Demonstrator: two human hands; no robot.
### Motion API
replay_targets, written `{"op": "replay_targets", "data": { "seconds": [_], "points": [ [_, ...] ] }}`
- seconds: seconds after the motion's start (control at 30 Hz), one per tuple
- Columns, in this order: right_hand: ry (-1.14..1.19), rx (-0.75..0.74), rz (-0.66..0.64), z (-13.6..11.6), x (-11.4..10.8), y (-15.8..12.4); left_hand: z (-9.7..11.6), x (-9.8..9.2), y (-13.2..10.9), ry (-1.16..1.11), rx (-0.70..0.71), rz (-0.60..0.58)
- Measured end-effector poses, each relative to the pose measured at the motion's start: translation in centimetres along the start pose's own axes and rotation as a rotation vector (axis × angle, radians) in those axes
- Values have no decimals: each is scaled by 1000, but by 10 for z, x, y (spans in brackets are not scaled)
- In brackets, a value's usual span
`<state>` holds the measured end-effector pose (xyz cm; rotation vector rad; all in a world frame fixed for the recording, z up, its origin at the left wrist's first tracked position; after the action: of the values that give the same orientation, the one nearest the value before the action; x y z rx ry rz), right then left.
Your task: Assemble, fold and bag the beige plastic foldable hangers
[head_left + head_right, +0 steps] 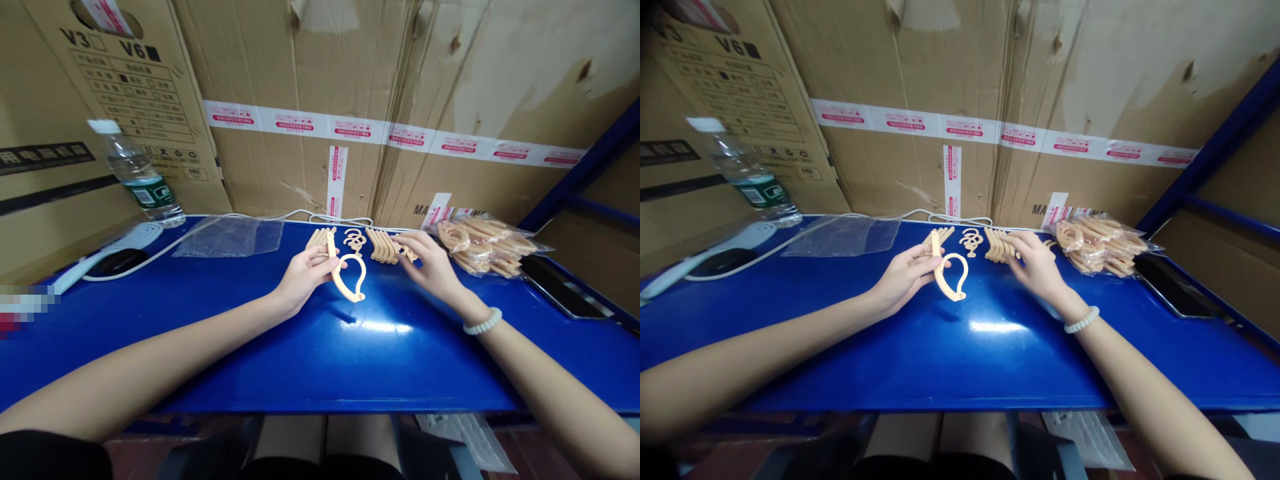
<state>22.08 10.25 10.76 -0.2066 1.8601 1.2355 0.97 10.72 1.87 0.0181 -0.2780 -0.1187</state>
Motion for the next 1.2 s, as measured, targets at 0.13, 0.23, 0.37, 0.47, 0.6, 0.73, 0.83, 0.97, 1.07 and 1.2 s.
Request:
{"op": "replay_targets", "data": {
  "seconds": [0.13,0.23,0.37,0.47,0.6,0.73,0.83,0.97,1.07,1.2],
  "points": [
    [-7,-421,-140,-101,29,-5,3,0,1,24,41,-11],
    [-92,-537,-180,-124,45,-14,1,3,0,36,39,-45],
    [-106,-509,-195,-114,50,-14,2,4,0,42,50,-60],
    [-103,-484,-224,-109,50,-12,1,5,-1,40,40,-64],
    [-52,-408,-249,-105,50,-10,1,4,-3,73,59,-30],
    [24,-310,-238,-98,46,-8,20,-13,-6,244,275,130],
    [38,-285,-207,-94,41,-6,57,-15,-24,612,633,271],
    [23,-276,-172,-94,38,-7,73,34,-60,1163,1107,90],
    [13,-281,-157,-96,38,-8,52,58,-68,1345,1131,-156],
    [-22,-320,-149,-101,39,-11,35,65,-64,1378,1025,-265]
  ]
}}
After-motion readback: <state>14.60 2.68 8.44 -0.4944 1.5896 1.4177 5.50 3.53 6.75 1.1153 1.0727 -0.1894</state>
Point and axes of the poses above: each hand's wrist, its own y-axis towards the middle knuckle, its own x-axis out of the palm, z = x × y, the point moved 10 cm from there along y, towards the middle knuckle, and after that the axes turned 8 degrees about y, right-handed, at the moved point
